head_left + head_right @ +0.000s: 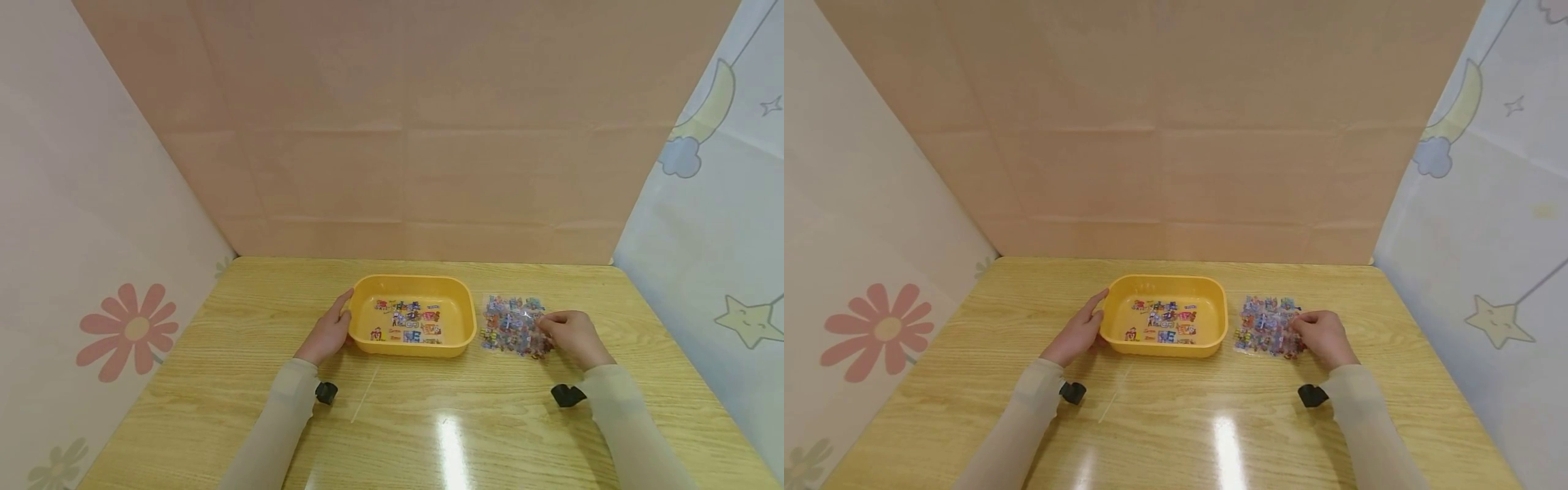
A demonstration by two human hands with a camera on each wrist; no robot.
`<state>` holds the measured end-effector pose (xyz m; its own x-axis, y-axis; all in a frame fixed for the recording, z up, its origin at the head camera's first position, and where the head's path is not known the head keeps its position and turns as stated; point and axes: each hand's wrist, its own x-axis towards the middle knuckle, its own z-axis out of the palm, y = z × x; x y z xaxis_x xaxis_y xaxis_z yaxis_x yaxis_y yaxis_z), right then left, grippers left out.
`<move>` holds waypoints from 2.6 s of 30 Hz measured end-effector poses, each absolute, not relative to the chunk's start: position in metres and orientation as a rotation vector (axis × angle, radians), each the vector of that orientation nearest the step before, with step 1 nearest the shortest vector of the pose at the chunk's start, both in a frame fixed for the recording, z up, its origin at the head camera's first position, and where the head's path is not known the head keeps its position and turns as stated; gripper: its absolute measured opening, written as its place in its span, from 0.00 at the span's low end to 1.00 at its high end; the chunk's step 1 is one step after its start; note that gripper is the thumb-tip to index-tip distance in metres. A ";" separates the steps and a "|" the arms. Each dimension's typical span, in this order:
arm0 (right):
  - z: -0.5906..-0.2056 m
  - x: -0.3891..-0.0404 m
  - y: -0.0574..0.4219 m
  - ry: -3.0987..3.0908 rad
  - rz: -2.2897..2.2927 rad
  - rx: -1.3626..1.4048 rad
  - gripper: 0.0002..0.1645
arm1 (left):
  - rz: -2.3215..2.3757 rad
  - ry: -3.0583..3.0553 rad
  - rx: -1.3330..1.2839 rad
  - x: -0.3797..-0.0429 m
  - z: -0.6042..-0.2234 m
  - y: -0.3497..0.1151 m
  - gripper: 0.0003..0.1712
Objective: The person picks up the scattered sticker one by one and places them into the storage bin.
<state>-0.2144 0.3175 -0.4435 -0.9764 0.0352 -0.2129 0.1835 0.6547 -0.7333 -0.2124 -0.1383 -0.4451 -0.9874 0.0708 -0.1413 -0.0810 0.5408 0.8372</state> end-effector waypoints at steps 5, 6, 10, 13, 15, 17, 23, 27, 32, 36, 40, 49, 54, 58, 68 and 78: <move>-0.442 -0.213 0.317 2.693 -1.253 0.178 0.28 | 1.430 2.617 -0.008 -0.212 -0.445 -0.138 0.30; -0.441 -0.213 0.318 2.687 -1.264 0.179 0.28 | 1.430 2.618 -0.009 -0.212 -0.444 -0.138 0.30; -0.439 -0.211 0.318 2.665 -1.303 0.174 0.29 | 1.434 2.620 -0.005 -0.212 -0.444 -0.138 0.30; -0.436 -0.211 0.319 2.650 -1.333 0.169 0.29 | 1.431 2.623 0.003 -0.212 -0.444 -0.138 0.30; -0.435 -0.210 0.319 2.642 -1.344 0.166 0.29 | 1.428 2.624 0.004 -0.211 -0.444 -0.138 0.30; -0.434 -0.209 0.319 2.641 -1.346 0.166 0.30 | 1.429 2.624 0.001 -0.211 -0.444 -0.138 0.30; -0.432 -0.209 0.320 2.641 -1.353 0.175 0.30 | 1.428 2.622 -0.005 -0.211 -0.444 -0.138 0.30; -0.431 -0.208 0.321 2.646 -1.350 0.170 0.30 | 1.431 2.623 -0.004 -0.211 -0.445 -0.138 0.30; -0.430 -0.208 0.324 2.648 -1.340 0.168 0.29 | 1.426 2.629 0.001 -0.211 -0.445 -0.139 0.30; -0.429 -0.208 0.325 2.645 -1.346 0.170 0.29 | 1.423 2.628 -0.002 -0.211 -0.445 -0.139 0.30; -0.428 -0.209 0.324 2.641 -1.350 0.184 0.30 | 1.422 2.625 -0.004 -0.212 -0.445 -0.138 0.30; -0.423 -0.210 0.322 2.623 -1.385 0.182 0.31 | 1.411 2.620 -0.012 -0.213 -0.445 -0.138 0.30; -0.420 -0.210 0.320 2.626 -1.399 0.189 0.31 | 1.396 2.625 -0.010 -0.214 -0.445 -0.139 0.30; -0.418 -0.210 0.318 2.629 -1.413 0.183 0.31 | 1.400 2.628 -0.010 -0.213 -0.445 -0.138 0.30; -0.412 -0.210 0.314 2.596 -1.466 0.169 0.32 | 1.414 2.622 0.004 -0.214 -0.446 -0.138 0.30; -0.408 -0.210 0.313 2.605 -1.492 0.147 0.32 | 1.410 2.628 0.007 -0.213 -0.446 -0.138 0.30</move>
